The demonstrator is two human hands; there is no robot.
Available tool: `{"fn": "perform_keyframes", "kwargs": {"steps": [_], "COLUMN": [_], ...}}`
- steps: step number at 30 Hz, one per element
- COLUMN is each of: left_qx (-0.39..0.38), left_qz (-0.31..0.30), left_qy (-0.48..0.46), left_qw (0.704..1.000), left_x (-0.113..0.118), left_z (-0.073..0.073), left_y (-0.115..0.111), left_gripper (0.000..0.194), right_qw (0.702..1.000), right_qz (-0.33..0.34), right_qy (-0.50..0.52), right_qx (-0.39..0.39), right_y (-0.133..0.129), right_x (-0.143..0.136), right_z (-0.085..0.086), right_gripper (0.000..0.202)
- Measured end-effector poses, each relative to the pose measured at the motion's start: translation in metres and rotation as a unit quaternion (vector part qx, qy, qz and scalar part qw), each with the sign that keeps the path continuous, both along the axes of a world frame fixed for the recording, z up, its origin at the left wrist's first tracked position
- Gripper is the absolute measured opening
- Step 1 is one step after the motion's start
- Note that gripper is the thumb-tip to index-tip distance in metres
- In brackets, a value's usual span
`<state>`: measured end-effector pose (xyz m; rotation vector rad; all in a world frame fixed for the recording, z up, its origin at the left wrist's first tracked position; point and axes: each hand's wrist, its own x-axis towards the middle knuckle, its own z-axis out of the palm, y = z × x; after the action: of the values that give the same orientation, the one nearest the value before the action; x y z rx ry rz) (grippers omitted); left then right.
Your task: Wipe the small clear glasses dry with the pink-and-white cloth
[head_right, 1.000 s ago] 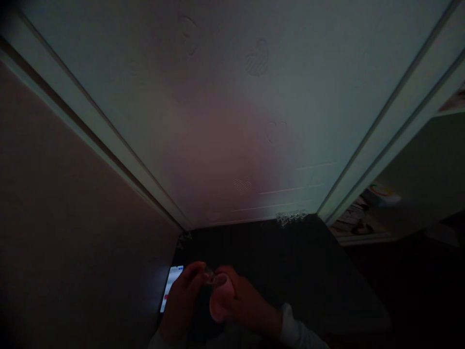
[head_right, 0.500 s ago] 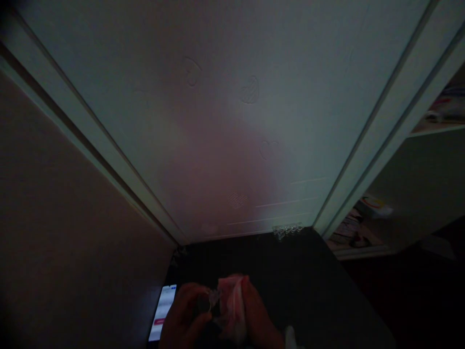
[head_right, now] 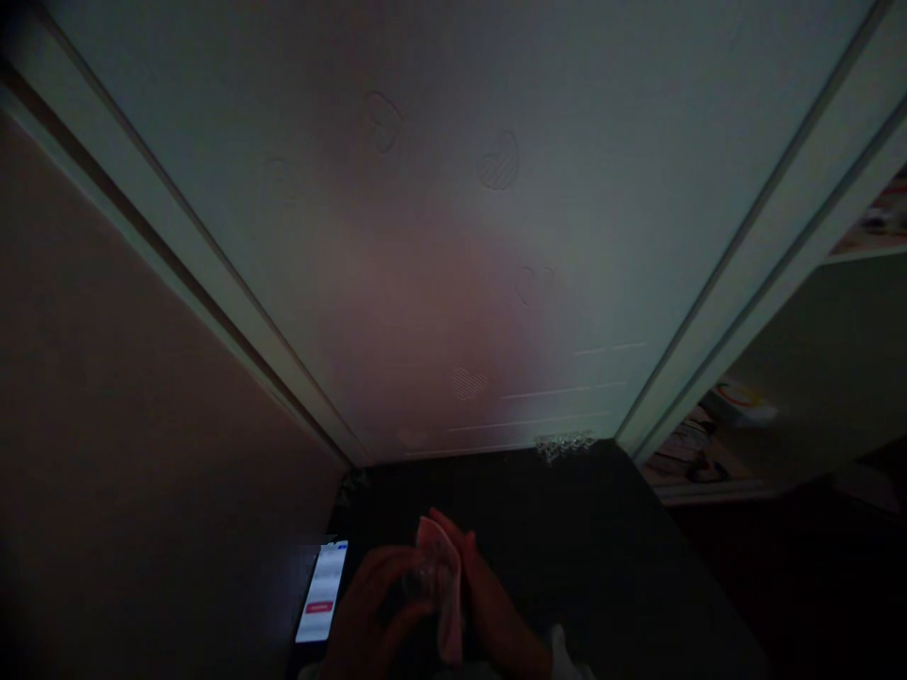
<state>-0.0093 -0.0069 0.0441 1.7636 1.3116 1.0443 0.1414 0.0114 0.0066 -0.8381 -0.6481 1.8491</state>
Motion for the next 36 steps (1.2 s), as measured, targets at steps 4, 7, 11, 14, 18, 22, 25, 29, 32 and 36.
{"fn": "perform_keyframes", "kwargs": {"steps": [4,7,11,14,18,22,25,29,32,36], "left_qx": [-0.012,-0.024,-0.064,-0.068,-0.072,-0.09,-0.096,-0.094,-0.091,-0.096], "left_qz": [0.002,0.026,0.034,0.03,0.044,0.041,0.037,0.03,0.016,-0.002], "left_qy": [-0.045,-0.109,-0.212,-0.239,-0.245,-0.286,-0.294,-0.254,-0.216,-0.208], "left_qw": [0.999,0.993,0.975,0.968,0.966,0.953,0.95,0.962,0.972,0.973], "left_x": [0.0,0.0,0.001,0.002,0.004,0.005,0.005,0.006,0.005,0.004], "left_z": [-0.002,-0.004,-0.008,-0.008,-0.005,-0.003,-0.004,-0.005,-0.006,-0.007], "left_y": [0.002,0.006,0.008,0.007,0.006,0.007,0.006,0.004,0.003,0.004], "left_gripper": [0.028,0.023,0.022,0.022,0.025,0.027,0.027,0.024,0.022,0.021], "right_qw": [0.999,0.997,0.992,0.991,0.985,0.977,0.967,0.964,0.968,0.967], "right_qz": [0.007,0.008,0.026,0.031,0.034,0.042,0.014,-0.039,-0.046,-0.044], "right_qy": [-0.029,-0.068,-0.104,-0.113,-0.151,-0.181,-0.224,-0.249,-0.235,-0.227], "right_qx": [0.022,0.038,0.071,0.07,0.078,0.104,0.118,0.084,0.07,0.109], "right_y": [-0.001,-0.001,-0.001,0.0,0.002,0.002,0.001,0.0,0.002,0.006], "right_x": [0.003,0.009,0.013,0.013,0.014,0.016,0.014,0.008,0.006,0.008], "right_z": [-0.003,-0.004,-0.005,-0.001,0.01,0.015,0.014,0.008,0.004,0.006], "right_gripper": [0.066,0.063,0.054,0.05,0.053,0.052,0.045,0.036,0.036,0.03]}}
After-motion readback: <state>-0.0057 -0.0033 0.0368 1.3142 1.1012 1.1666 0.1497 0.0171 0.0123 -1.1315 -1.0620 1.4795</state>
